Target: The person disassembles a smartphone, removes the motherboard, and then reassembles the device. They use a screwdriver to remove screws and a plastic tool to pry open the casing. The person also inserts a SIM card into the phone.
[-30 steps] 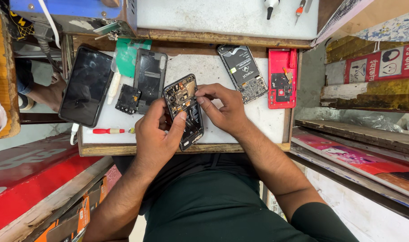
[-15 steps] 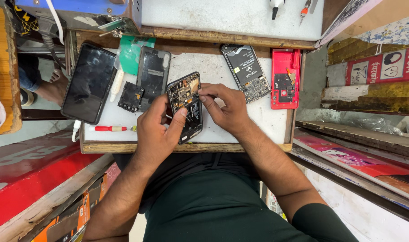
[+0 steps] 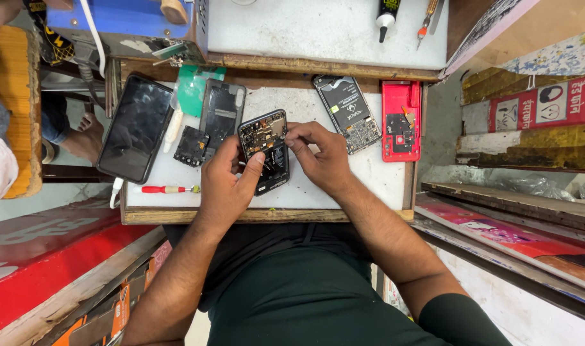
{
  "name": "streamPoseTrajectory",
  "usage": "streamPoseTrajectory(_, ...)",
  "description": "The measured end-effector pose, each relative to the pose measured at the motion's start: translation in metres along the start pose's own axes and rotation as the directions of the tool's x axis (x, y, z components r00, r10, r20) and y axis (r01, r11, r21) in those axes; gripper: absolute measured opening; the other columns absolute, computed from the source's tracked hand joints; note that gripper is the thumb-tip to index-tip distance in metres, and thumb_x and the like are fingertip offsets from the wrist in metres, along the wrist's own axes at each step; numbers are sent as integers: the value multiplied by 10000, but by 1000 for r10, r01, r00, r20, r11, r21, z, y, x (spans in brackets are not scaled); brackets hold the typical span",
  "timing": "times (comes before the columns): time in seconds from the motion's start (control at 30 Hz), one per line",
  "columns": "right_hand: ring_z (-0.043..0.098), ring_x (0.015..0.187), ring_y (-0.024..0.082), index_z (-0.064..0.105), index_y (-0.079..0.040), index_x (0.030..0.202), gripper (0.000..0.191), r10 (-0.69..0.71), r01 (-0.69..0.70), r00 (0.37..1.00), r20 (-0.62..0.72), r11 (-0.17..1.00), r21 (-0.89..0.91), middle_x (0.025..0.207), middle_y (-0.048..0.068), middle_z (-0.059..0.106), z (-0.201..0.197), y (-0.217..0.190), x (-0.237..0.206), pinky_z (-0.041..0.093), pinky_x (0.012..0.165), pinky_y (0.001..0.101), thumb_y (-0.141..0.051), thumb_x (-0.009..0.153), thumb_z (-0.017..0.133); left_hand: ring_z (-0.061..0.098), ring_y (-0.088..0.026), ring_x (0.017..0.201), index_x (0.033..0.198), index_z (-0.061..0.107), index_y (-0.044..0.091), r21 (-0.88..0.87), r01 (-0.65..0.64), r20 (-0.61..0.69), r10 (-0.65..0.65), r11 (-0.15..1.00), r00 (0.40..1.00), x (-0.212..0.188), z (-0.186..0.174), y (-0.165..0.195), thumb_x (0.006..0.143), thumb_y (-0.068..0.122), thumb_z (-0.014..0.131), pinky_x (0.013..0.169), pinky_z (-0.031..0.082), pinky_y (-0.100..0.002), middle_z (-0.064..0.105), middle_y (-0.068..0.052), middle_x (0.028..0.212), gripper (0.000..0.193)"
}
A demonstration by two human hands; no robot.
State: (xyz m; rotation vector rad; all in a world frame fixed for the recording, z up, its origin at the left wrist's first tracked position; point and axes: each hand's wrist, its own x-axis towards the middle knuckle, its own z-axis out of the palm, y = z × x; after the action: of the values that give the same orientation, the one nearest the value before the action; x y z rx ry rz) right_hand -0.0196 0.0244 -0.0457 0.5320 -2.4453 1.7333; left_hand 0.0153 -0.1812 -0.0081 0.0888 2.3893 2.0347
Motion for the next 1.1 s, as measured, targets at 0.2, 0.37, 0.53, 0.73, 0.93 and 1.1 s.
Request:
streamPoseTrajectory(0.2,761,1016,160,625,-38,1113,135,67,-66,998,-6,995,73,1140,107,771,1,8,-3,606,881,274,-20,1008,709,709,-103,942,1231,611,-10,-76,41,5,-40,996,999,0,1,-15,1006,83,663,807,587,-261,744,-80,1069,248)
streamPoseTrajectory(0.37,712,1129,158,557,-8,1295,374,149,-142,989,-21,968,209,1219,110,701,6,0,2,570,905,267,-26,953,709,678,-108,975,1263,576,-3,-192,1,-42,-9,981,999,13,5,-19,981,79,694,833,566,-264,718,-76,1099,317)
streamPoseTrajectory(0.53,683,959,89,574,-7,1370,420,199,-203,979,43,937,283,1057,54,758,5,-7,6,556,809,238,-67,968,681,725,-171,890,1203,604,31,50,-78,-193,86,996,977,22,6,-3,894,128,781,774,588,-309,743,-119,996,369)
streamPoseTrajectory(0.73,639,742,67,703,13,1219,260,228,-206,971,-68,950,233,866,36,752,7,4,8,544,671,229,-118,997,674,791,-299,827,1174,595,54,192,-152,-155,183,969,971,20,15,16,909,170,761,702,604,-376,763,-159,901,334)
streamPoseTrajectory(0.93,648,701,63,735,3,1161,224,215,-198,973,-87,965,171,813,22,762,4,5,9,540,627,230,-123,982,685,796,-306,840,1197,546,39,195,-182,-151,212,964,966,21,21,12,924,148,742,689,615,-382,760,-168,928,354)
streamPoseTrajectory(1.1,772,838,111,732,5,1135,204,108,-101,989,-105,992,73,922,85,812,3,0,11,601,721,246,-110,968,707,793,-302,832,1202,529,20,226,-202,-143,237,953,961,17,22,8,939,144,728,668,615,-379,752,-172,935,352)
